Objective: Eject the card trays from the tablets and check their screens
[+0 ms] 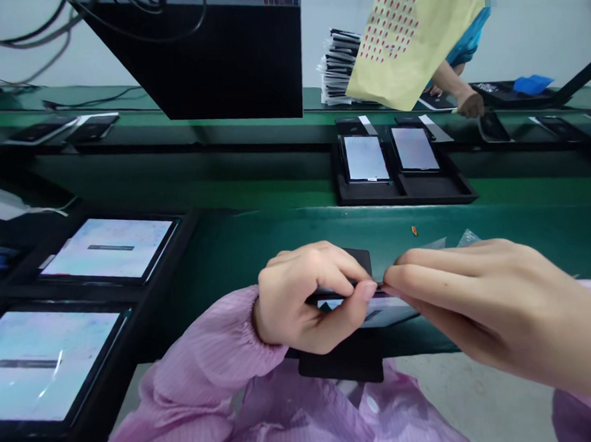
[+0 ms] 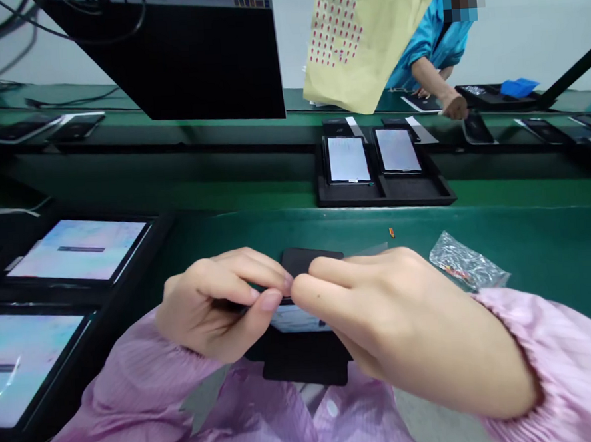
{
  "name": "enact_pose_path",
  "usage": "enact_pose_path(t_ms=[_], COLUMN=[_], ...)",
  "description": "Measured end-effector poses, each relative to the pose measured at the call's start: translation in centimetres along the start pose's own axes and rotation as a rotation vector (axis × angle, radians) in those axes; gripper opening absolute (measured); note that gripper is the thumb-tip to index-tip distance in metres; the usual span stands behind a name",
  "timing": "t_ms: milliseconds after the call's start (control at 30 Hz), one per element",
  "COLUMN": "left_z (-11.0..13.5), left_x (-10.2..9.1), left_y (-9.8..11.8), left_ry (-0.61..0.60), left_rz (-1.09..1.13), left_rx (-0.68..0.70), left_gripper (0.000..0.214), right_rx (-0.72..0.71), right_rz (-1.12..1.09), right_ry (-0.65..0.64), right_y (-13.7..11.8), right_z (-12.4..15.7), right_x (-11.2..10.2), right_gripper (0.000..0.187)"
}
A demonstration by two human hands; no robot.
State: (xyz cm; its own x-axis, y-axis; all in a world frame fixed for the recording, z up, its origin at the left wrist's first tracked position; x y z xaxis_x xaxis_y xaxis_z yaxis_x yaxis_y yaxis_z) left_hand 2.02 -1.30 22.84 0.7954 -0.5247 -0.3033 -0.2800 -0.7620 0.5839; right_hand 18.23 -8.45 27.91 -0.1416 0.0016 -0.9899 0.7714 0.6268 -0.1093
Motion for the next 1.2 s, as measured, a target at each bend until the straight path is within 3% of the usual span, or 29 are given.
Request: enact_pose_path(t_ms=[533,800,1200], left_z=[0.1,-0.3,-0.2], left_x=[0.6,0.8,0.7], left_y=[-0.3,-0.8,-1.7], left_ry=[0.103,0.118,0.123], left_rz=[-0.031,-0.042,-0.041], left_rx=[-0.125,-0.035,-0.020], left_gripper=[0.022,0.022,0.021], right_rx=[0.011,0.007,-0.074], right_rz=[-0.150,-0.166,-0.133], right_ry=[-0.121,-0.133,-0.169], right_y=[0.7,1.2,1.5], right_z=[-1.5,-1.9,-2.3], right_x=[-0.9,-1.2,-1.0], right_gripper=[0.025,0.021,0.026])
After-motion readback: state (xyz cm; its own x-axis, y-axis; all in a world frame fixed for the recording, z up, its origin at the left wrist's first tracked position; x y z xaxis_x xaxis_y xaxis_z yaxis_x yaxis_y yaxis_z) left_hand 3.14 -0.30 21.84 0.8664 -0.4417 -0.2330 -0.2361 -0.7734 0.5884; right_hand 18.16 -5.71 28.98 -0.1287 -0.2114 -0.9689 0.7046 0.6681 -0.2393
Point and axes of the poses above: each hand's wrist, its own z-axis away from the middle knuckle, its own x-axis out of the palm, y = z × x, the point moved 2 cm from there along -z, towards the middle knuckle, and after that the axes turned 11 degrees about -y, right-handed, at the moved point
